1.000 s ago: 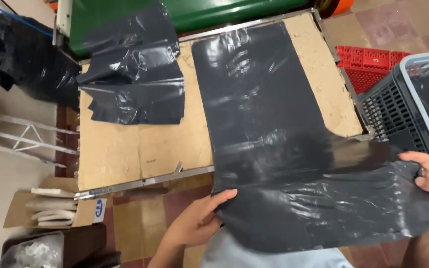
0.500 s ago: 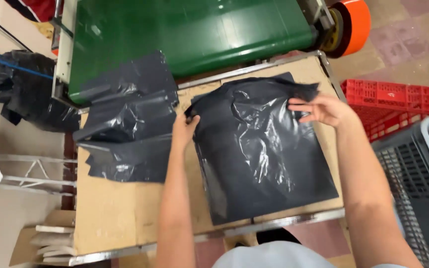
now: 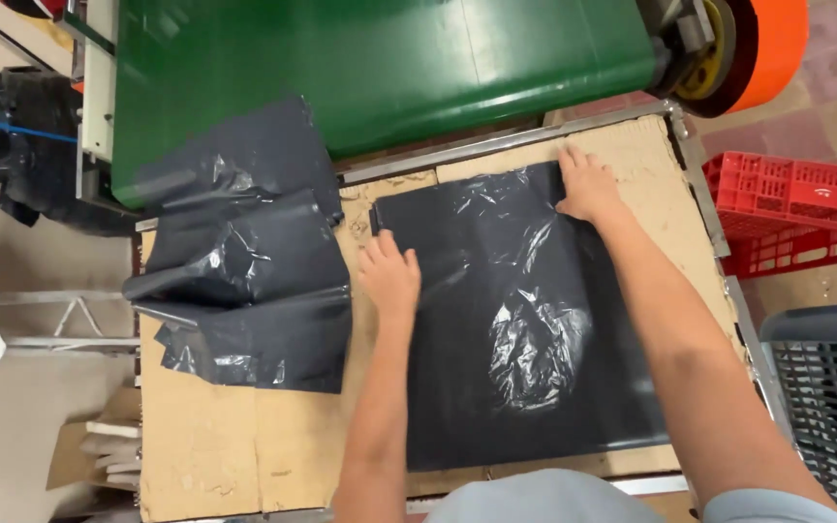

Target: The person repeatedly folds black plastic sheets on a wooden table and places them into a grey plastic basket. The sheets are taken from a conveyor belt, folded by hand, and stacked in the basket.

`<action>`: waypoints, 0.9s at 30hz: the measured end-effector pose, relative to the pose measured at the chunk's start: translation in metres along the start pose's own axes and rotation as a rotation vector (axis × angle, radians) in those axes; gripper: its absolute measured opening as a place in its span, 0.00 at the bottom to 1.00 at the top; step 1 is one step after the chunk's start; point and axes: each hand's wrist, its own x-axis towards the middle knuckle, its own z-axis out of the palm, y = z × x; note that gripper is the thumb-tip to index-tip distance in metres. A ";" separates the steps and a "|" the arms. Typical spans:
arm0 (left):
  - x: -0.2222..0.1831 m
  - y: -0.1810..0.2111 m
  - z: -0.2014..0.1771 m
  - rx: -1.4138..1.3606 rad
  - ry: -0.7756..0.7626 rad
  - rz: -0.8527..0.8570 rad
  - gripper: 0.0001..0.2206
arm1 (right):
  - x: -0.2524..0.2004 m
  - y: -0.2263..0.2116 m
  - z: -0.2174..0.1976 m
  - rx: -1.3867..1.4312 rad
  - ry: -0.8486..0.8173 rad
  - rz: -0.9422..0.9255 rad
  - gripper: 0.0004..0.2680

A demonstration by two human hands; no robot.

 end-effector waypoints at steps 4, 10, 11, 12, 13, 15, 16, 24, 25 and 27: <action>-0.048 0.059 -0.025 -0.699 -0.392 0.225 0.14 | 0.012 0.004 0.030 -0.051 -0.043 0.035 0.22; -0.059 0.026 0.031 -2.053 -1.270 -0.608 0.50 | -0.114 -0.028 -0.036 0.214 0.492 -0.270 0.05; -0.066 0.013 0.022 -2.050 -1.284 -0.618 0.50 | -0.155 -0.031 -0.042 0.212 0.484 -0.258 0.05; -0.068 0.001 0.014 -2.270 -1.316 -0.624 0.53 | -0.193 -0.034 -0.050 0.278 0.494 -0.322 0.05; -0.071 -0.010 0.006 -2.492 -1.338 -0.629 0.59 | -0.231 -0.038 -0.057 0.345 0.505 -0.387 0.05; -0.080 -0.057 0.047 -2.457 -1.247 -0.728 0.56 | -0.286 -0.032 -0.031 0.368 0.484 -0.375 0.06; -0.082 -0.080 0.067 -2.409 -1.151 -0.821 0.53 | -0.313 -0.032 -0.018 0.399 0.468 -0.365 0.07; -0.140 -0.103 0.008 -1.754 -0.710 -0.825 0.26 | -0.391 -0.037 0.042 0.173 0.356 -0.198 0.11; -0.145 -0.092 -0.010 -1.489 -0.602 -0.744 0.28 | -0.393 -0.033 0.048 0.118 0.255 -0.156 0.13; -0.150 -0.084 -0.032 -1.074 -0.472 -0.559 0.29 | -0.397 -0.044 0.034 0.075 0.166 -0.084 0.14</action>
